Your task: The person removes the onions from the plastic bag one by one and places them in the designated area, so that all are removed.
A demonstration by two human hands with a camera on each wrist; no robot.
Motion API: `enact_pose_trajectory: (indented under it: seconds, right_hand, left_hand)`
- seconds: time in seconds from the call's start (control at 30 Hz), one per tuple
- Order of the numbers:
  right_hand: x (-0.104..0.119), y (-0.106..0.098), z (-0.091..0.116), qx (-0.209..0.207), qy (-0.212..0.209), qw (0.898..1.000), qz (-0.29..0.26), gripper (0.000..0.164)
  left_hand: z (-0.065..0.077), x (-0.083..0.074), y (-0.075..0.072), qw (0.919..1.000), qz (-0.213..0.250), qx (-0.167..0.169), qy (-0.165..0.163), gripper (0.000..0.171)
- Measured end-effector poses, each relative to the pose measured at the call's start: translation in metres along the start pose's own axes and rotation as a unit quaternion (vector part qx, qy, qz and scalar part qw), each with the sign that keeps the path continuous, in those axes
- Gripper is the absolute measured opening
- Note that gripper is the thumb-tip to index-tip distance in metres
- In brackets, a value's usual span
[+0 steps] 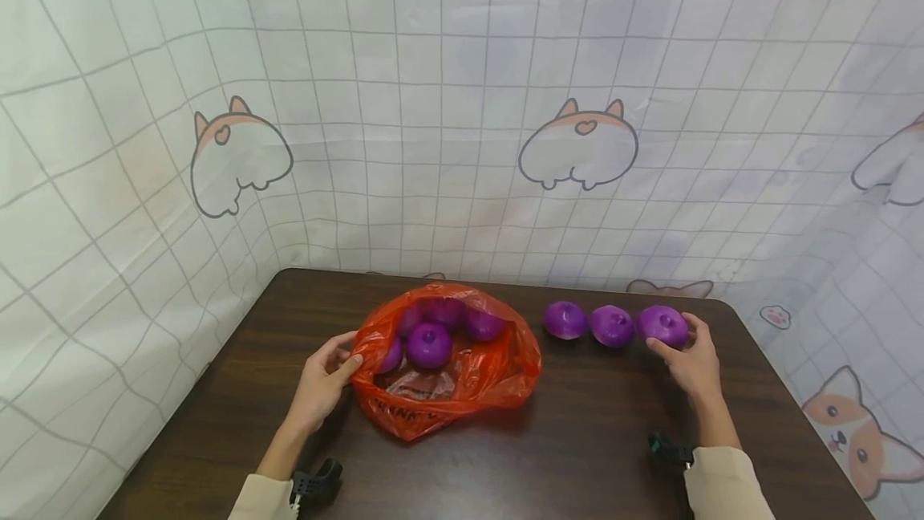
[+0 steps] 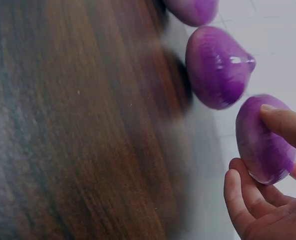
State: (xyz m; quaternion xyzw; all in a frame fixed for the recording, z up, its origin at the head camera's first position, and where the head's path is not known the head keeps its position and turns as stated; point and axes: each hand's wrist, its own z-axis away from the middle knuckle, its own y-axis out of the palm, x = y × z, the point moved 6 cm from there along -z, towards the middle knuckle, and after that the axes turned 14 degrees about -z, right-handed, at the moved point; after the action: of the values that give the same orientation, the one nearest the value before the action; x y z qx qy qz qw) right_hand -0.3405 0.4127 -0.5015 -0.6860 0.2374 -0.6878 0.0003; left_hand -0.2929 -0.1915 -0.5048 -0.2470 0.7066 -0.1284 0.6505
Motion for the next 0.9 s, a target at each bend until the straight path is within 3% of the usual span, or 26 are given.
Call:
enact_pose_trajectory:
  seconds: [0.33, 0.9]
  right_hand:
    - [-0.015, 0.0, -0.01, 0.0, 0.027, 0.999, 0.02, 0.092]
    - [-0.022, 0.004, -0.016, 0.028, 0.05, 0.998, 0.031, 0.096]
  left_hand:
    - [0.001, -0.001, 0.0, 1.0, -0.001, 0.005, -0.007, 0.039]
    - [0.001, -0.001, 0.001, 0.9999, 0.012, 0.01, -0.001, 0.039]
